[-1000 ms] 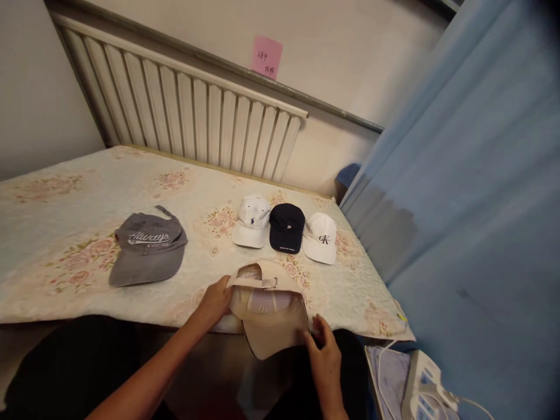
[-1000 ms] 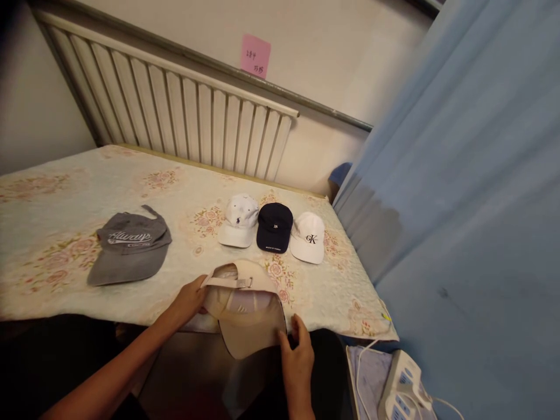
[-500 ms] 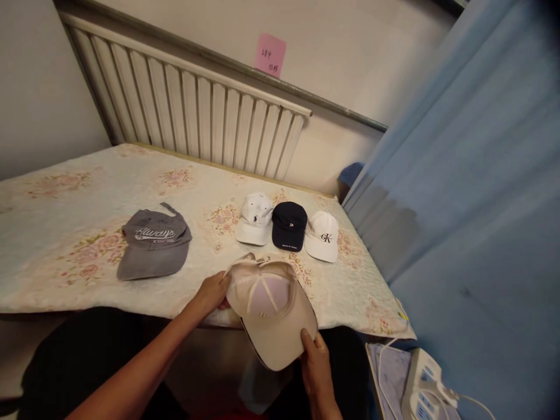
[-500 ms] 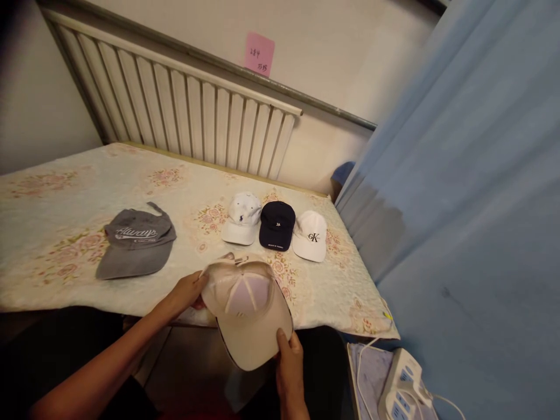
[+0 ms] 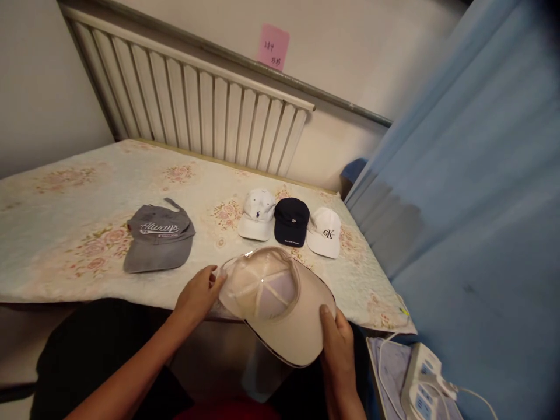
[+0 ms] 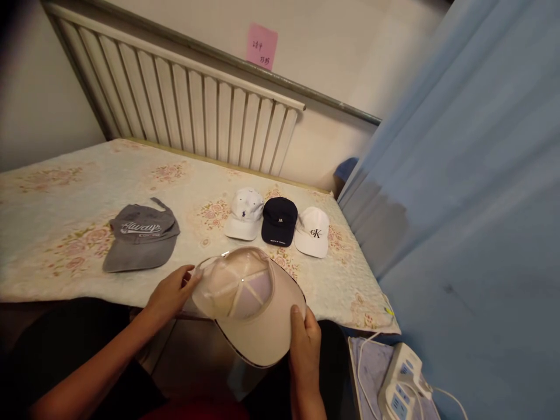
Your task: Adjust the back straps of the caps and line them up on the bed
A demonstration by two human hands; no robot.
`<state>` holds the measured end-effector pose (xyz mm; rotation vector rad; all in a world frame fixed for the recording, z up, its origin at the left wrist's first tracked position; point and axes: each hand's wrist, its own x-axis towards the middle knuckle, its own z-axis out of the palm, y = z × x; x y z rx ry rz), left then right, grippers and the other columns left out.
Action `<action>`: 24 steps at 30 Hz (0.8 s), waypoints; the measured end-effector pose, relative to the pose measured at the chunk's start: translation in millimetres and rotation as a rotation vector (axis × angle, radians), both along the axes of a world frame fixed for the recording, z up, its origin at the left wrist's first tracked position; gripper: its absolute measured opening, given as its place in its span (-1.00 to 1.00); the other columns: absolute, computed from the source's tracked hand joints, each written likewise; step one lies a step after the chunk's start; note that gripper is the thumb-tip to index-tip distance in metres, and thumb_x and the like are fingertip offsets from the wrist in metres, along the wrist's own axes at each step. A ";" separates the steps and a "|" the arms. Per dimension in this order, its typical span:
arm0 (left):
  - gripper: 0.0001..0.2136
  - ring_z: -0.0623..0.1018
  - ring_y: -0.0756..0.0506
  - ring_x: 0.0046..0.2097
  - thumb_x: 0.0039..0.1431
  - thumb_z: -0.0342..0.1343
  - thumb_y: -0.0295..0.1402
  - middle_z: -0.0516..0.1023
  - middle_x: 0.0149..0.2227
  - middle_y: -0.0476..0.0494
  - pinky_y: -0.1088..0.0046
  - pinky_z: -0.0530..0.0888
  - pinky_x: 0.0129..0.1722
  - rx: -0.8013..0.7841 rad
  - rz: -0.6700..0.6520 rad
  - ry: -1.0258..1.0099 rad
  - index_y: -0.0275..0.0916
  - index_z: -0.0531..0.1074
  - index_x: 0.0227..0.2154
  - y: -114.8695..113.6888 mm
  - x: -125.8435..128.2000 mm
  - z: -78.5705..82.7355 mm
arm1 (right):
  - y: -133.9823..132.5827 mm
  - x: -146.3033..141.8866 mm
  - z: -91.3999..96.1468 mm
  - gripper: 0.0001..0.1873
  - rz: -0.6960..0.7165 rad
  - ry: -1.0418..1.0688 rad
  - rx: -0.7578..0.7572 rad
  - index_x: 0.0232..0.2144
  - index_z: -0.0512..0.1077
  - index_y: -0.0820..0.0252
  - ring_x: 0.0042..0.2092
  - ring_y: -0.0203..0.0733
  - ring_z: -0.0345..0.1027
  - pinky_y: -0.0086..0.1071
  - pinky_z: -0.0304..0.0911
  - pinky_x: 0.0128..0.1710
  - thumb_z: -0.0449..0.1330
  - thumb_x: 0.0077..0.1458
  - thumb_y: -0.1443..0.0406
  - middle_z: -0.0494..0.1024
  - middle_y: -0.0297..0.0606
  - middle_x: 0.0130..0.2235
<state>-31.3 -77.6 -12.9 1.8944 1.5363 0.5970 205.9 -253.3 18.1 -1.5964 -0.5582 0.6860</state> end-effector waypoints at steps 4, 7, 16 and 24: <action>-0.73 0.40 -0.18 -0.12 0.16 -0.09 -0.22 0.44 -0.20 -0.22 0.29 0.32 -0.07 0.358 -0.065 0.046 -0.25 0.34 -0.17 -15.1 3.0 11.4 | -0.9 -2.3 16.5 -0.52 0.033 -0.118 -0.024 -0.12 0.45 0.26 -0.36 -0.15 0.35 -0.41 0.24 -0.42 0.08 0.07 0.03 0.54 -0.26 -0.38; -0.81 0.43 -0.11 -0.23 0.15 -0.11 -0.33 0.46 -0.26 -0.15 0.37 0.35 -0.18 0.263 -0.304 -0.008 -0.21 0.36 -0.26 -19.2 17.7 19.2 | 0.9 -4.2 27.5 -0.58 0.081 -0.231 -0.064 -0.24 0.47 0.22 -0.38 -0.18 0.30 -0.42 0.20 -0.41 0.05 0.09 0.03 0.49 -0.33 -0.43; -0.92 0.42 -0.07 -0.39 -0.07 0.12 -0.34 0.46 -0.46 -0.04 0.45 0.29 -0.40 0.003 -0.597 0.118 -0.22 0.41 -0.49 3.3 70.8 -12.5 | 14.6 -15.6 53.7 -0.67 0.247 -0.509 -0.105 -0.45 0.36 0.18 -0.42 -0.27 0.21 -0.45 0.10 -0.44 -0.01 0.16 0.09 0.38 -0.40 -0.50; -0.77 0.44 -0.09 -0.23 0.07 0.14 -0.23 0.46 -0.28 -0.09 0.31 0.37 -0.24 0.062 -0.614 0.164 -0.29 0.40 -0.28 5.6 76.6 -38.9 | 26.7 -26.3 64.7 -0.71 0.328 -0.637 -0.068 -0.45 0.38 0.19 -0.44 -0.28 0.18 -0.45 0.06 -0.44 0.00 0.16 0.14 0.38 -0.41 -0.51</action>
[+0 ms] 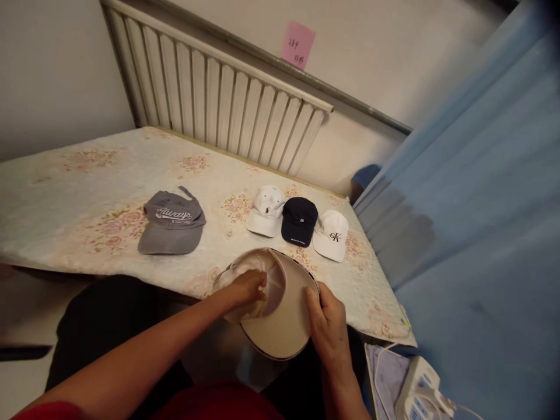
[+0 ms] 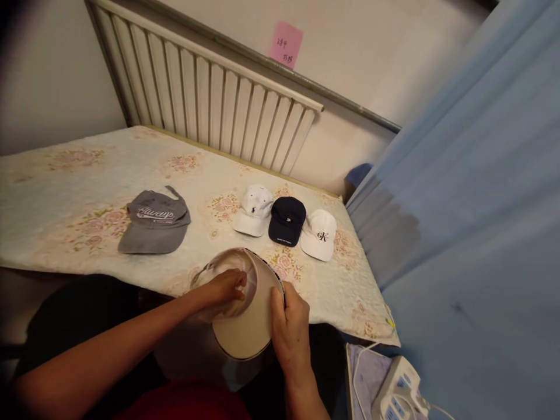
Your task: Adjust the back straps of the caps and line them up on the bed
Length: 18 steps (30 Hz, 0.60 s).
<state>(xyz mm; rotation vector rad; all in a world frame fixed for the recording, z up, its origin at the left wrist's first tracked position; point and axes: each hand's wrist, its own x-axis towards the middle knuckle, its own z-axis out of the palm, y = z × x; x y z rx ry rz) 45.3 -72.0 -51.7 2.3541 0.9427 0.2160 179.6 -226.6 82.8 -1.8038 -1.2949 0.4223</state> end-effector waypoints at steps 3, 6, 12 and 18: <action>-0.74 0.42 -0.20 -0.15 -0.06 0.23 -0.28 0.47 -0.25 -0.17 0.30 0.32 -0.18 0.055 0.018 -0.011 -0.29 0.41 -0.31 -2.7 -1.9 2.3 | 2.2 -1.2 1.6 -0.71 0.009 -0.010 -0.020 -0.42 0.39 0.18 -0.43 -0.27 0.20 -0.45 0.06 -0.43 -0.01 0.16 0.14 0.40 -0.39 -0.50; -0.71 0.39 -0.27 -0.10 -0.10 0.26 -0.27 0.45 -0.21 -0.26 0.25 0.28 -0.12 0.100 0.050 -0.006 -0.31 0.42 -0.32 -4.4 -3.6 1.2 | 4.2 -1.6 2.9 -0.70 0.014 -0.033 -0.032 -0.45 0.38 0.18 -0.43 -0.27 0.20 -0.45 0.06 -0.44 -0.02 0.16 0.15 0.41 -0.39 -0.50; -0.77 0.36 -0.33 -0.04 -0.04 0.19 -0.40 0.42 -0.14 -0.32 0.19 0.24 -0.05 0.172 0.112 -0.022 -0.34 0.41 -0.27 -5.2 -7.7 -4.5 | 6.4 2.1 4.3 -0.70 0.031 -0.082 -0.043 -0.44 0.38 0.18 -0.43 -0.28 0.20 -0.44 0.06 -0.43 -0.02 0.17 0.15 0.41 -0.39 -0.50; -0.86 0.40 -0.20 -0.12 0.05 0.09 -0.43 0.44 -0.21 -0.21 0.32 0.28 -0.11 0.206 0.034 -0.089 -0.28 0.39 -0.28 -9.9 -7.2 5.7 | 9.8 6.9 4.5 -0.71 0.020 -0.071 -0.045 -0.44 0.37 0.18 -0.41 -0.26 0.20 -0.44 0.06 -0.41 -0.01 0.16 0.14 0.41 -0.39 -0.49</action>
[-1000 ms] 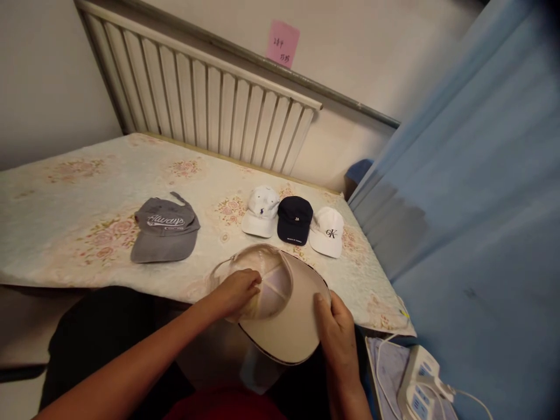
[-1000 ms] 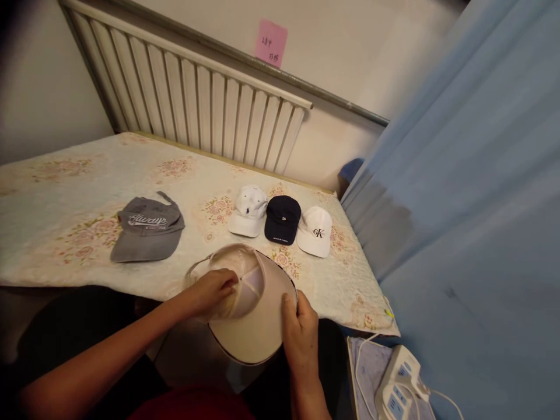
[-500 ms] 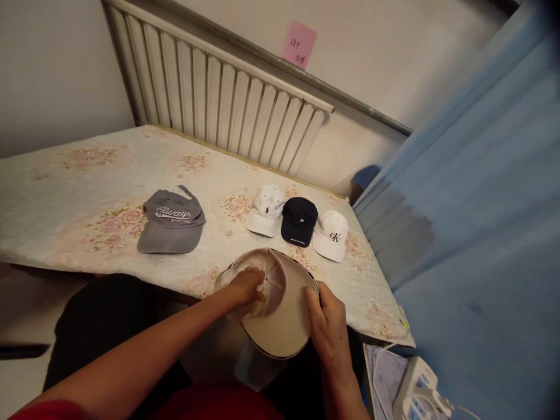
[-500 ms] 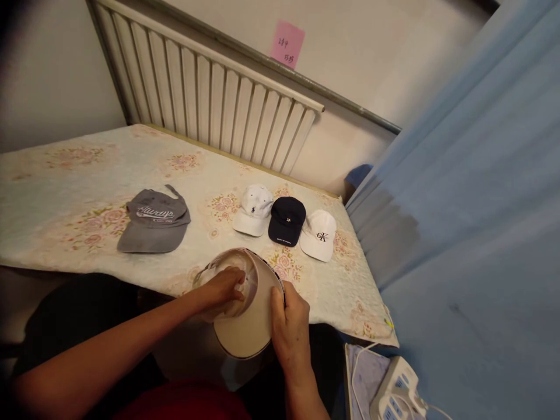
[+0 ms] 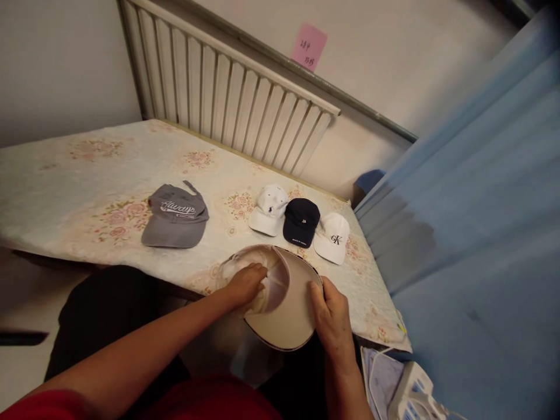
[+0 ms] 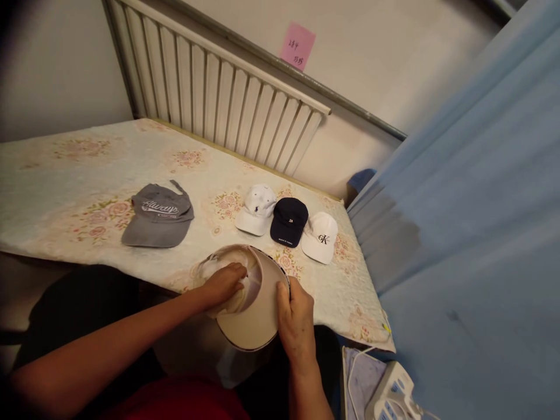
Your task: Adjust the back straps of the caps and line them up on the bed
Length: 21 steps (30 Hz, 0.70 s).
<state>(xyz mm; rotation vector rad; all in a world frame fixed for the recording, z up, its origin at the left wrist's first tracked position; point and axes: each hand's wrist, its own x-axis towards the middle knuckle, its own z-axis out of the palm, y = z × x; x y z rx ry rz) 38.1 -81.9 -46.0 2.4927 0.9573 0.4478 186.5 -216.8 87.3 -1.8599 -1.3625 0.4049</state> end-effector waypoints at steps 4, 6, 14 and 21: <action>-0.76 0.37 -0.18 -0.08 0.04 0.14 -0.36 0.42 -0.16 -0.19 0.35 0.27 -0.08 0.016 -0.057 -0.029 -0.27 0.36 -0.20 1.5 2.3 1.6 | 2.0 0.5 0.1 -0.72 0.031 0.002 -0.017 -0.44 0.38 0.19 -0.41 -0.26 0.21 -0.44 0.07 -0.41 -0.01 0.16 0.15 0.41 -0.39 -0.49; -0.69 0.36 -0.20 -0.06 0.00 0.19 -0.32 0.41 -0.12 -0.20 0.32 0.27 -0.07 0.024 -0.060 -0.027 -0.26 0.35 -0.17 4.6 3.4 -0.6 | 2.4 1.3 -0.6 -0.73 0.040 -0.018 -0.018 -0.43 0.38 0.19 -0.41 -0.26 0.21 -0.44 0.07 -0.41 0.00 0.16 0.16 0.41 -0.39 -0.49; -0.53 0.33 -0.24 -0.04 -0.07 0.27 -0.24 0.38 -0.07 -0.21 0.25 0.25 -0.07 0.079 -0.040 0.000 -0.22 0.32 -0.08 8.5 3.9 -7.7 | 5.8 3.9 -2.4 -0.71 0.036 -0.078 -0.051 -0.46 0.34 0.17 -0.41 -0.27 0.21 -0.45 0.06 -0.42 -0.03 0.17 0.16 0.40 -0.40 -0.49; -0.43 0.31 -0.23 -0.01 -0.07 0.25 -0.12 0.37 -0.05 -0.20 0.25 0.23 -0.05 0.153 -0.074 0.014 -0.19 0.27 0.01 8.3 -0.4 -12.8 | 7.5 5.7 2.0 -0.72 0.050 -0.068 -0.058 -0.43 0.37 0.16 -0.38 -0.25 0.24 -0.44 0.08 -0.40 -0.04 0.17 0.15 0.45 -0.37 -0.45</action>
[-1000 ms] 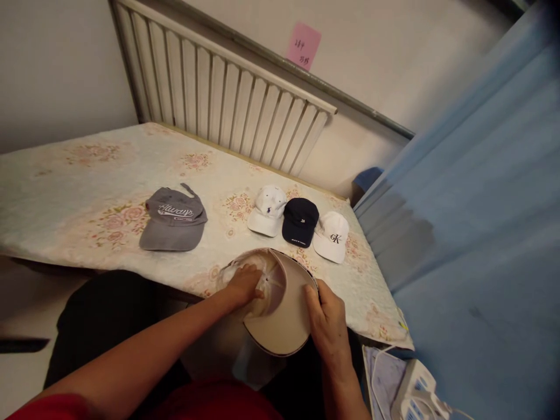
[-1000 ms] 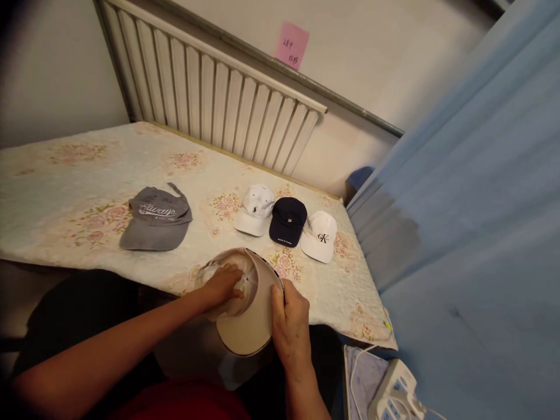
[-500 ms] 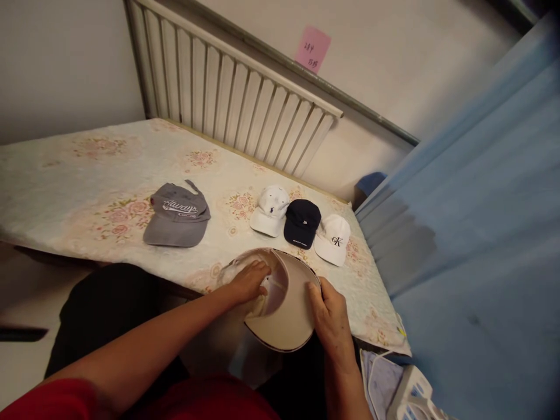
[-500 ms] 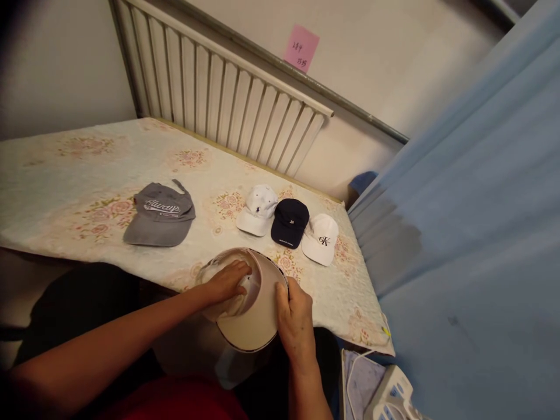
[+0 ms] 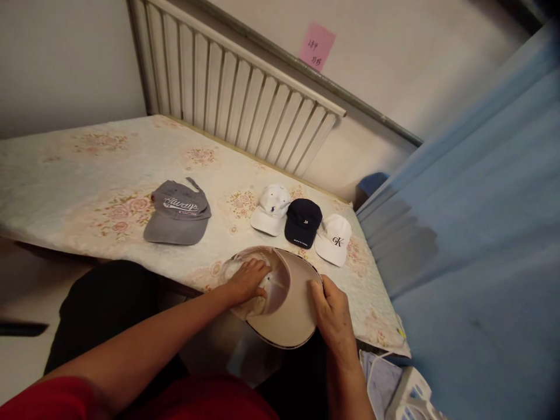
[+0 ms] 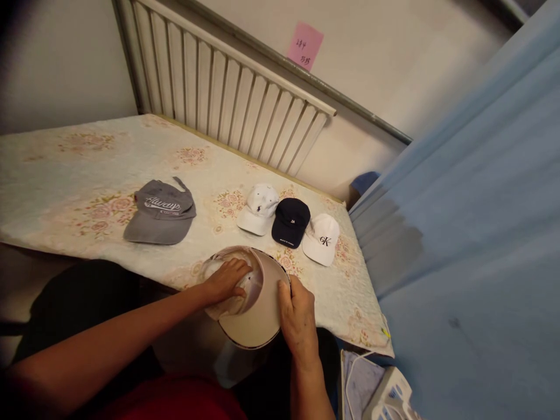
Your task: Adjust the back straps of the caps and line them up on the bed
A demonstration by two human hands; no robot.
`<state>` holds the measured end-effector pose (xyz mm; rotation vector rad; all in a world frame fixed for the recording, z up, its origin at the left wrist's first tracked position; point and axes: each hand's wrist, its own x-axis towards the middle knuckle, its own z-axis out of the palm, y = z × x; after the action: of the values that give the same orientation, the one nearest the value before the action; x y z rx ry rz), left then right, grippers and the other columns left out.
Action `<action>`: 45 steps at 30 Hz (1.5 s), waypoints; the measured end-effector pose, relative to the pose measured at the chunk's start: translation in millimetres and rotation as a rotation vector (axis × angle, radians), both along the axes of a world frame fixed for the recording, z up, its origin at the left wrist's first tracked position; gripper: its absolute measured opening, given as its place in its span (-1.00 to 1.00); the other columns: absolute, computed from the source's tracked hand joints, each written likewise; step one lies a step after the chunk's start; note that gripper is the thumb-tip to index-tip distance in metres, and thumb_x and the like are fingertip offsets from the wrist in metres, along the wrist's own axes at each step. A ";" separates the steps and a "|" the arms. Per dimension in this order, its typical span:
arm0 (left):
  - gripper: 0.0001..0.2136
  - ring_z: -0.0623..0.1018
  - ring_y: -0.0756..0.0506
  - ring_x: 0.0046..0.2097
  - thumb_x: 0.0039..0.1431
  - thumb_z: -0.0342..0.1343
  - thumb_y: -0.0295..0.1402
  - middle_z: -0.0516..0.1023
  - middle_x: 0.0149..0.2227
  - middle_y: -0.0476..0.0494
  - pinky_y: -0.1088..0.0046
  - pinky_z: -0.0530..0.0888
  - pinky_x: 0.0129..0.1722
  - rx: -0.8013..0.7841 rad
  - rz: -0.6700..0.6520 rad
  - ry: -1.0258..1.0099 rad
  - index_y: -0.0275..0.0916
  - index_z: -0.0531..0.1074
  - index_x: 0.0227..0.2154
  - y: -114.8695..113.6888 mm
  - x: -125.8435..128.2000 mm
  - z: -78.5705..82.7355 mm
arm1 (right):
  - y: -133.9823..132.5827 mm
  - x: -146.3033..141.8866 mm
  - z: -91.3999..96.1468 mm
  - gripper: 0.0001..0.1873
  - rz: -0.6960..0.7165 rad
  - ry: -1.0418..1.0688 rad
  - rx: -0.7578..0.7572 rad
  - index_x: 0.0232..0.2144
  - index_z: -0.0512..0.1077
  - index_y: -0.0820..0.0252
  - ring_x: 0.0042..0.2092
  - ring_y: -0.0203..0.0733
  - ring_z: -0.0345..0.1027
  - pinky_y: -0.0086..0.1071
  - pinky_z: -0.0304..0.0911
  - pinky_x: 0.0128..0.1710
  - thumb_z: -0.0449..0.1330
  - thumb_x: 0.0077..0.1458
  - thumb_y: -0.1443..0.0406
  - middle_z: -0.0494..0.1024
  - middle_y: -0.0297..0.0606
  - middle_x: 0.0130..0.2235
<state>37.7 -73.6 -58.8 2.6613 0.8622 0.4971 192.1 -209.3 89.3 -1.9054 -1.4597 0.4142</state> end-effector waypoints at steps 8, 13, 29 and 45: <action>-0.22 0.27 -0.31 0.04 -0.10 0.26 -0.09 0.32 0.05 -0.29 0.16 0.18 -0.03 0.060 0.051 0.022 -0.17 0.08 0.17 -2.6 3.0 -4.8 | 1.9 0.9 2.2 -0.72 0.009 -0.005 -0.029 -0.41 0.35 0.15 -0.37 -0.24 0.27 -0.43 0.09 -0.39 -0.04 0.17 0.13 0.44 -0.37 -0.44; -0.20 0.26 -0.29 0.05 -0.08 0.25 -0.11 0.29 0.08 -0.30 0.21 0.19 -0.02 0.065 0.048 0.034 -0.20 0.03 0.20 -3.5 2.1 -6.3 | 4.9 3.1 2.9 -0.71 0.000 -0.039 -0.007 -0.48 0.34 0.17 -0.41 -0.25 0.24 -0.43 0.08 -0.42 -0.04 0.16 0.15 0.42 -0.37 -0.49; -0.11 0.31 -0.29 -0.03 -0.16 0.27 -0.06 0.33 -0.03 -0.24 0.22 0.19 -0.08 0.007 0.091 0.123 -0.03 -0.03 0.23 -0.5 7.2 1.3 | 6.2 4.7 2.0 -0.71 0.036 -0.052 -0.023 -0.47 0.32 0.16 -0.42 -0.26 0.20 -0.43 0.08 -0.41 -0.05 0.18 0.15 0.39 -0.39 -0.48; -0.30 0.32 -0.30 -0.05 -0.07 0.27 -0.21 0.35 -0.07 -0.28 0.19 0.21 -0.09 0.027 0.178 0.051 -0.20 0.11 0.13 -8.3 15.6 0.3 | 11.0 0.0 14.8 -0.71 0.103 -0.137 0.007 -0.52 0.29 0.16 -0.46 -0.30 0.14 -0.45 0.03 -0.46 -0.04 0.18 0.18 0.34 -0.42 -0.53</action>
<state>53.2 -81.9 -58.5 2.6453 1.1225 0.4867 192.2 -198.2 104.0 -1.8896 -1.6513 0.3306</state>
